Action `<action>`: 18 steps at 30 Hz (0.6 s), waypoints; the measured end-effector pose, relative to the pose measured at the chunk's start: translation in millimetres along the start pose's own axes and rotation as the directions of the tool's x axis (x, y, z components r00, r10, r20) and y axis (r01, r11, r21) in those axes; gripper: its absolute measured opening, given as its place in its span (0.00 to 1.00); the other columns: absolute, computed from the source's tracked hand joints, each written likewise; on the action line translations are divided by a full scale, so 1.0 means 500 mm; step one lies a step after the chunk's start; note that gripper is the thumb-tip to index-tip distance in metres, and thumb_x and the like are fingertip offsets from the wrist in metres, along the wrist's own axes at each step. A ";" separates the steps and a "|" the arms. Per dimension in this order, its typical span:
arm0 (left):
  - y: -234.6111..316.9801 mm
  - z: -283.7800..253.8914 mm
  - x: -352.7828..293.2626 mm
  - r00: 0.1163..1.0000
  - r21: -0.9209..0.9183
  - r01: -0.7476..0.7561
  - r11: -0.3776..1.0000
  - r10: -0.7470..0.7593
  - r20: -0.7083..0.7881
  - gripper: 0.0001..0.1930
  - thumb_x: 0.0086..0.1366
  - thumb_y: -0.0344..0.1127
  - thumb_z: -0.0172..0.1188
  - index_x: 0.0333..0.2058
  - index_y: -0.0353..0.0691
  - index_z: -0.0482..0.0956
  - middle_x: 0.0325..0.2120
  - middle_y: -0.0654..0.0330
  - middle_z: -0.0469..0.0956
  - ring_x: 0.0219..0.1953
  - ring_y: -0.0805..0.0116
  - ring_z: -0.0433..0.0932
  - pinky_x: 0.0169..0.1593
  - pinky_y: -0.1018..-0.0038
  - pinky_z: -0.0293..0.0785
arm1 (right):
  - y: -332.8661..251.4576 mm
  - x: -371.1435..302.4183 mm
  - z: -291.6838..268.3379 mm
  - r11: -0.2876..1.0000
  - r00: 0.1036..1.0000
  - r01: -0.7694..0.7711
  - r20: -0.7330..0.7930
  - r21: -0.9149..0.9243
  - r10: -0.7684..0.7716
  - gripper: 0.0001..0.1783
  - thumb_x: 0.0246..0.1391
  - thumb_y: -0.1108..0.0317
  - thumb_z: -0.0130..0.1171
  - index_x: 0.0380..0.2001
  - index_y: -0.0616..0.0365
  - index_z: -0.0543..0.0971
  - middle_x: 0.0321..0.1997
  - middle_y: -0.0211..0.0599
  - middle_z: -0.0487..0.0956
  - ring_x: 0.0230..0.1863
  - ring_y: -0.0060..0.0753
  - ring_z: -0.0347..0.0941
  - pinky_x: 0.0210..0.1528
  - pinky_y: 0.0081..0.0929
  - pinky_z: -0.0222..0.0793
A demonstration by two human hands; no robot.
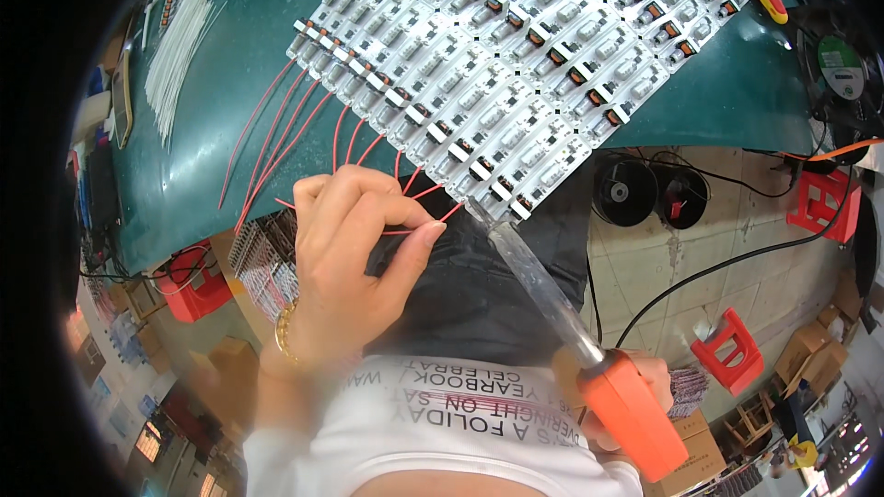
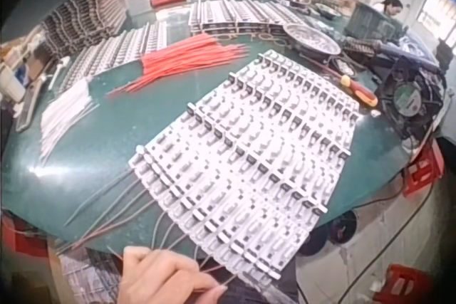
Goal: The person uses a soldering iron to attach red and white wires to a grid of electronic components on a workbench. They repeatedly pick up individual wires, position them against the component terminals, and apply the soldering iron to secure the connections.
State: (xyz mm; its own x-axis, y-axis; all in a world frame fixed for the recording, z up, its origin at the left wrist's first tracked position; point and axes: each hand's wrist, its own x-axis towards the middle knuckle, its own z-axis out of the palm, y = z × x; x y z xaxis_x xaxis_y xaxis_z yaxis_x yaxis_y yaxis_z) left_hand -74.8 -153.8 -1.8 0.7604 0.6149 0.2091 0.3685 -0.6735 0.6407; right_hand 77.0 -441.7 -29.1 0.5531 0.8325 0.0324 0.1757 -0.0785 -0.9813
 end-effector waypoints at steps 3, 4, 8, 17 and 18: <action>-0.001 0.001 -0.001 1.000 -0.002 0.000 1.000 0.000 -0.002 0.08 0.48 0.27 0.68 0.27 0.42 0.77 0.26 0.63 0.73 0.31 0.66 0.72 0.41 0.70 0.57 | -0.011 0.011 -0.013 0.997 0.998 0.002 0.063 -0.075 0.003 0.25 0.46 0.49 0.68 0.16 0.61 0.74 0.16 0.32 0.71 0.14 0.30 0.68 0.22 0.25 0.68; -0.001 0.001 -0.002 1.000 0.003 0.003 1.000 -0.003 -0.004 0.08 0.48 0.27 0.68 0.27 0.42 0.77 0.26 0.63 0.73 0.31 0.66 0.72 0.41 0.70 0.57 | -0.011 0.003 -0.014 0.995 0.999 -0.021 0.039 -0.102 0.025 0.26 0.45 0.48 0.68 0.16 0.61 0.73 0.16 0.32 0.71 0.14 0.30 0.68 0.22 0.26 0.68; 0.000 0.001 -0.003 1.000 0.012 0.010 1.000 -0.010 -0.007 0.08 0.48 0.27 0.68 0.27 0.42 0.77 0.26 0.63 0.73 0.31 0.66 0.72 0.41 0.70 0.57 | -0.013 0.015 -0.003 0.998 1.000 -0.017 0.017 -0.055 0.018 0.28 0.46 0.43 0.66 0.23 0.60 0.71 0.15 0.29 0.69 0.14 0.28 0.66 0.22 0.25 0.66; -0.025 -0.063 0.049 0.981 0.104 -0.074 0.992 0.091 -0.170 0.10 0.49 0.29 0.68 0.30 0.39 0.76 0.28 0.59 0.70 0.29 0.59 0.69 0.36 0.67 0.61 | -0.009 0.096 0.025 0.945 0.994 0.098 0.020 0.312 -0.109 0.40 0.57 0.42 0.56 0.59 0.66 0.63 0.13 0.21 0.66 0.12 0.20 0.60 0.19 0.21 0.58; -0.055 -0.079 0.097 0.949 0.255 -0.177 0.951 0.233 -0.211 0.09 0.50 0.29 0.67 0.31 0.39 0.76 0.28 0.58 0.70 0.30 0.57 0.69 0.36 0.66 0.62 | -0.010 0.105 0.027 0.942 0.990 0.136 -0.002 0.306 -0.142 0.38 0.58 0.44 0.55 0.59 0.66 0.63 0.13 0.22 0.66 0.12 0.20 0.60 0.19 0.21 0.59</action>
State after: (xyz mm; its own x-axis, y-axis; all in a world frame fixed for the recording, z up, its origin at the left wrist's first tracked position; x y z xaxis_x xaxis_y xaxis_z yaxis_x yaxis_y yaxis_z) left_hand -69.1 -89.2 19.7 0.6946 0.5132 0.5041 0.3522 -0.8536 0.3838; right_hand 94.3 -390.3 -25.3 0.5243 0.8341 0.1716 -0.0083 0.2065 -0.9784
